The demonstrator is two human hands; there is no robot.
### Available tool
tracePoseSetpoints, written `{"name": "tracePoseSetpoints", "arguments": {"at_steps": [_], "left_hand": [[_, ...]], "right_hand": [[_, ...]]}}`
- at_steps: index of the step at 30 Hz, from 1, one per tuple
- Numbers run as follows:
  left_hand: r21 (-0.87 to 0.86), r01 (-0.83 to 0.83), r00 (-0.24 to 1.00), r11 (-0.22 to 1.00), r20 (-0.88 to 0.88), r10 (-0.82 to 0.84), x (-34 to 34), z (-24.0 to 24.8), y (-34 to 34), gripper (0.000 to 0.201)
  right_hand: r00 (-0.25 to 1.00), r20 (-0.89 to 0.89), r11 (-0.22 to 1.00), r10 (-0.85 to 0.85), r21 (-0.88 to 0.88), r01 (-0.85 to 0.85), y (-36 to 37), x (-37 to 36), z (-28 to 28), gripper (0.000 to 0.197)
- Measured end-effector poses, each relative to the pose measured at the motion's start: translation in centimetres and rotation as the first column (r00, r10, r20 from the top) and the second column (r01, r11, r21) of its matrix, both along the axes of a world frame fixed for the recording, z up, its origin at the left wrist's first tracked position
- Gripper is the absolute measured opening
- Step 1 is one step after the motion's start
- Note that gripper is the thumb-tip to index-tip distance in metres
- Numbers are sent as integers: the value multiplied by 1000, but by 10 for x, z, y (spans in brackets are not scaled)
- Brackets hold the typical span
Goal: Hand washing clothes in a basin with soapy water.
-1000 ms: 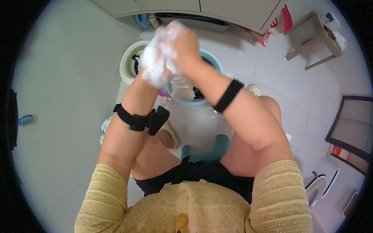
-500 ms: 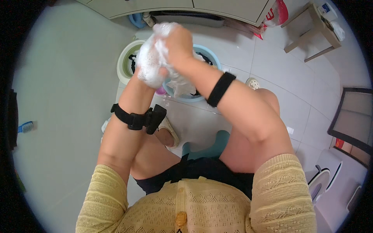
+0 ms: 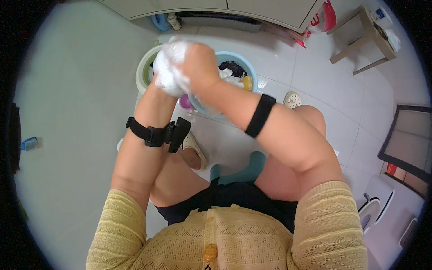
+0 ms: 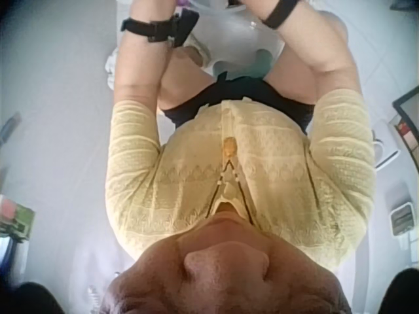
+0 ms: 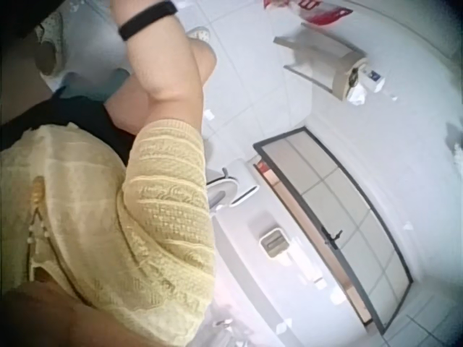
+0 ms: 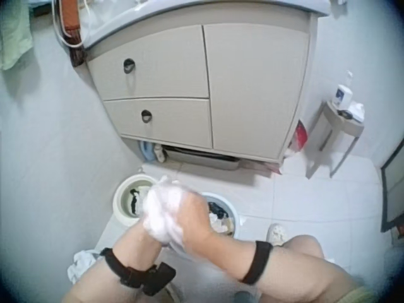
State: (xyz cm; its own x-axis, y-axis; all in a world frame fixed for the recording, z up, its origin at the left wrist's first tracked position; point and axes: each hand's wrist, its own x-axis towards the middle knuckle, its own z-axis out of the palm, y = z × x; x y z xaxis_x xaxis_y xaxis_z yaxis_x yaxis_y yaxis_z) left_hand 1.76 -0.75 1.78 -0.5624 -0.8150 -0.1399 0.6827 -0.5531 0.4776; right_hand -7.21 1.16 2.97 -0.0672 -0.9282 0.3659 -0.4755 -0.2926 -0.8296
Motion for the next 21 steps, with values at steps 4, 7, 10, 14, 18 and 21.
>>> {"name": "tracePoseSetpoints", "arguments": {"at_steps": [4,7,10,14,18,21], "left_hand": [[5,-18,1000,1000,13,18,-15,10,9,26],[-16,10,995,1000,-94,-12,2,2,2,25],[-2,40,991,999,-124,-40,5,8,3,22],[89,2,999,996,-42,2,-20,6,5,21],[-176,70,977,982,-187,-103,7,-10,0,24],[-254,125,967,959,-186,-176,11,-17,-6,26]], "right_hand": [[896,445,981,2,172,-87,-27,-26,-3,21],[979,206,998,-9,-51,20,-4,5,-15,23],[998,-64,997,-4,-79,-1,2,5,3,24],[995,99,992,-2,125,-10,-27,-30,-3,32],[986,160,997,36,67,-47,8,5,1,29],[987,-156,999,47,-19,-51,0,0,-1,25]]}}
